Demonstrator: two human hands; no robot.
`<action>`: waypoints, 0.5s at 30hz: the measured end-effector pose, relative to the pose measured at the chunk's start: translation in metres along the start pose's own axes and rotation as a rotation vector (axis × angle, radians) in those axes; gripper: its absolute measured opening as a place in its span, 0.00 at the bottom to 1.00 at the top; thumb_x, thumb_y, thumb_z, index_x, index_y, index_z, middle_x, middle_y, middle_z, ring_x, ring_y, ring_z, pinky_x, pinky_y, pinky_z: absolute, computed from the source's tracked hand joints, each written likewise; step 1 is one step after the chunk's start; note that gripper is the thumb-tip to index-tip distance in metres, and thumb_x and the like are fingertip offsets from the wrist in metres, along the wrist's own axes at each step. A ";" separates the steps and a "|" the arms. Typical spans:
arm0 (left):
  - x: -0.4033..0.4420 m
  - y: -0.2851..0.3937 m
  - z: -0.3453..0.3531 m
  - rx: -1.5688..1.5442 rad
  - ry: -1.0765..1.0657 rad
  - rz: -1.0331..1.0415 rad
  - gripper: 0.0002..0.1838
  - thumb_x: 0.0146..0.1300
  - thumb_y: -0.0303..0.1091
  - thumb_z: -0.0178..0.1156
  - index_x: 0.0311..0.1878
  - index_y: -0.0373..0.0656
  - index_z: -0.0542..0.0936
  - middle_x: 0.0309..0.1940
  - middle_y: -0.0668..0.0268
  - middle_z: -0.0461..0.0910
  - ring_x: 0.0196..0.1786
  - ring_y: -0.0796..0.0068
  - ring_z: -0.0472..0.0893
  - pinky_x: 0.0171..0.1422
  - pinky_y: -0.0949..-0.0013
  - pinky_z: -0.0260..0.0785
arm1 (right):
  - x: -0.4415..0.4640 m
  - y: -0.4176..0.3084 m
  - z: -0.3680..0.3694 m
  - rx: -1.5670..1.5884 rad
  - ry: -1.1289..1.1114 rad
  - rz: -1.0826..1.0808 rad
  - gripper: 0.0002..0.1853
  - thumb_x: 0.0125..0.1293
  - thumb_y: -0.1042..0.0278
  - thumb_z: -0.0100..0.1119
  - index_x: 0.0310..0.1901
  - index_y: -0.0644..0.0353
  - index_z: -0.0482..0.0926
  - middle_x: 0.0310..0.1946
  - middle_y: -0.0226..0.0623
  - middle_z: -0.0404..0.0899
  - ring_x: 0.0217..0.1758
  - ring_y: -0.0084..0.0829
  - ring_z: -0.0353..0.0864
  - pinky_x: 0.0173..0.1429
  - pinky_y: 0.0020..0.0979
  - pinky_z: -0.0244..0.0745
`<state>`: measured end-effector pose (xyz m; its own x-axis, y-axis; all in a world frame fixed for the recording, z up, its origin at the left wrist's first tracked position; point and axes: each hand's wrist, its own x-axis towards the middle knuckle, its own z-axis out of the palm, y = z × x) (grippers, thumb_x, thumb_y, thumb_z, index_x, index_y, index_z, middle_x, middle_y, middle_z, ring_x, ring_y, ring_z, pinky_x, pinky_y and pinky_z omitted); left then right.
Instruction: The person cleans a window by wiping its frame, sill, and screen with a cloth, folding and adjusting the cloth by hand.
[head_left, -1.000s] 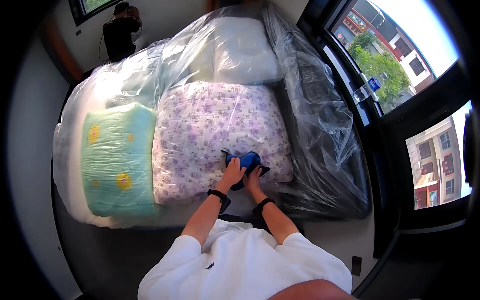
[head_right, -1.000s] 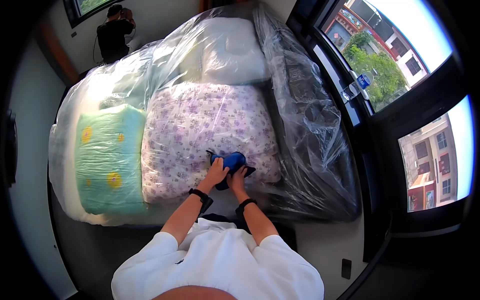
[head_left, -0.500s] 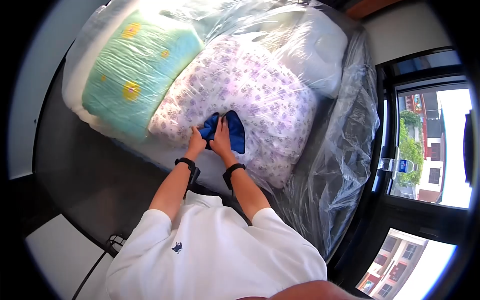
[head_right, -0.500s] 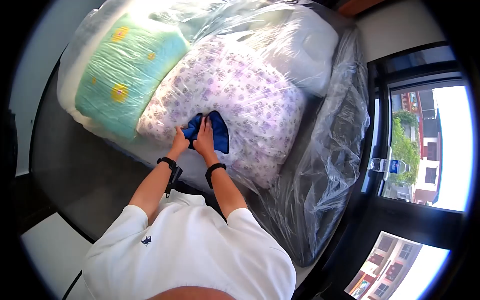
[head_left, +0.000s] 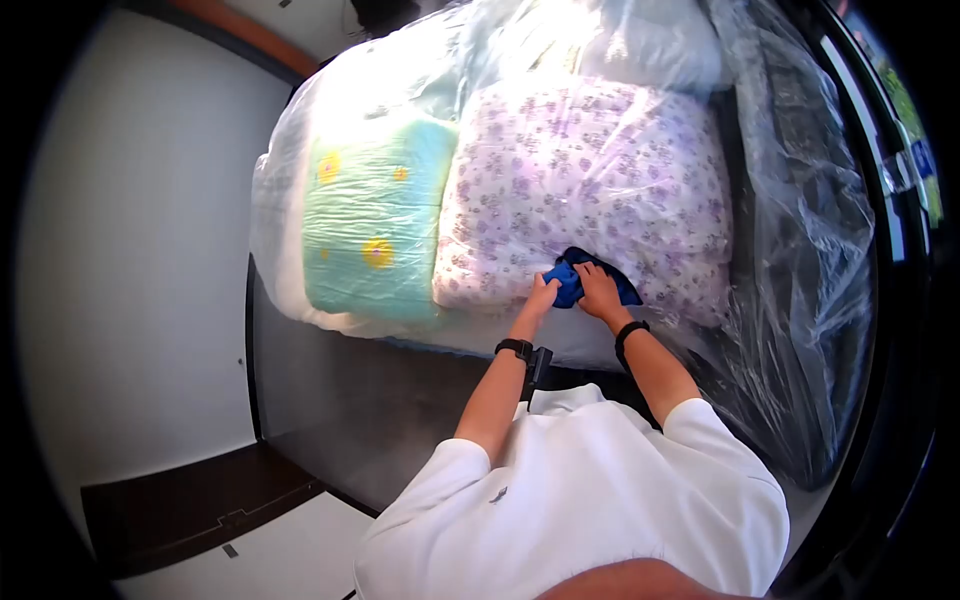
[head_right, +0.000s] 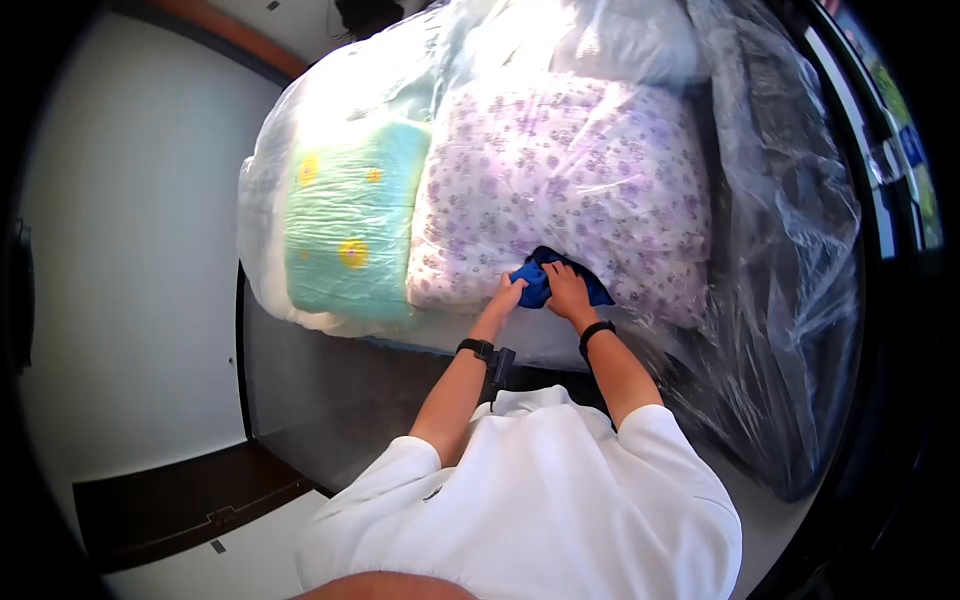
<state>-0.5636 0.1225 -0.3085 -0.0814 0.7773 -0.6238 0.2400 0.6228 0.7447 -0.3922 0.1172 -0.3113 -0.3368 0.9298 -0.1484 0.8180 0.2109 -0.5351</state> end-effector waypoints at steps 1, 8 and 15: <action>-0.004 -0.003 0.018 -0.005 -0.067 -0.010 0.29 0.58 0.36 0.60 0.60 0.35 0.65 0.54 0.50 0.73 0.57 0.61 0.75 0.61 0.60 0.69 | -0.013 0.016 -0.001 0.024 -0.014 0.083 0.40 0.45 0.75 0.66 0.65 0.56 0.68 0.59 0.39 0.70 0.61 0.46 0.71 0.58 0.45 0.74; -0.009 -0.013 0.102 0.344 -0.381 0.207 0.21 0.65 0.35 0.59 0.56 0.35 0.68 0.48 0.53 0.77 0.53 0.66 0.76 0.59 0.63 0.68 | -0.089 0.111 0.009 0.112 -0.045 0.363 0.30 0.53 0.72 0.60 0.61 0.53 0.71 0.53 0.44 0.75 0.57 0.49 0.75 0.56 0.48 0.74; 0.001 0.023 0.090 0.388 -0.202 0.250 0.30 0.61 0.38 0.64 0.63 0.43 0.64 0.54 0.48 0.76 0.56 0.47 0.78 0.60 0.57 0.69 | -0.067 0.092 -0.016 0.302 0.096 0.434 0.24 0.57 0.71 0.59 0.58 0.52 0.74 0.54 0.48 0.77 0.58 0.53 0.75 0.58 0.48 0.72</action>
<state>-0.4715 0.1293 -0.3133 0.2039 0.8417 -0.4999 0.5738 0.3110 0.7577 -0.2870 0.0789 -0.3368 0.0586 0.9386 -0.3400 0.6971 -0.2823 -0.6591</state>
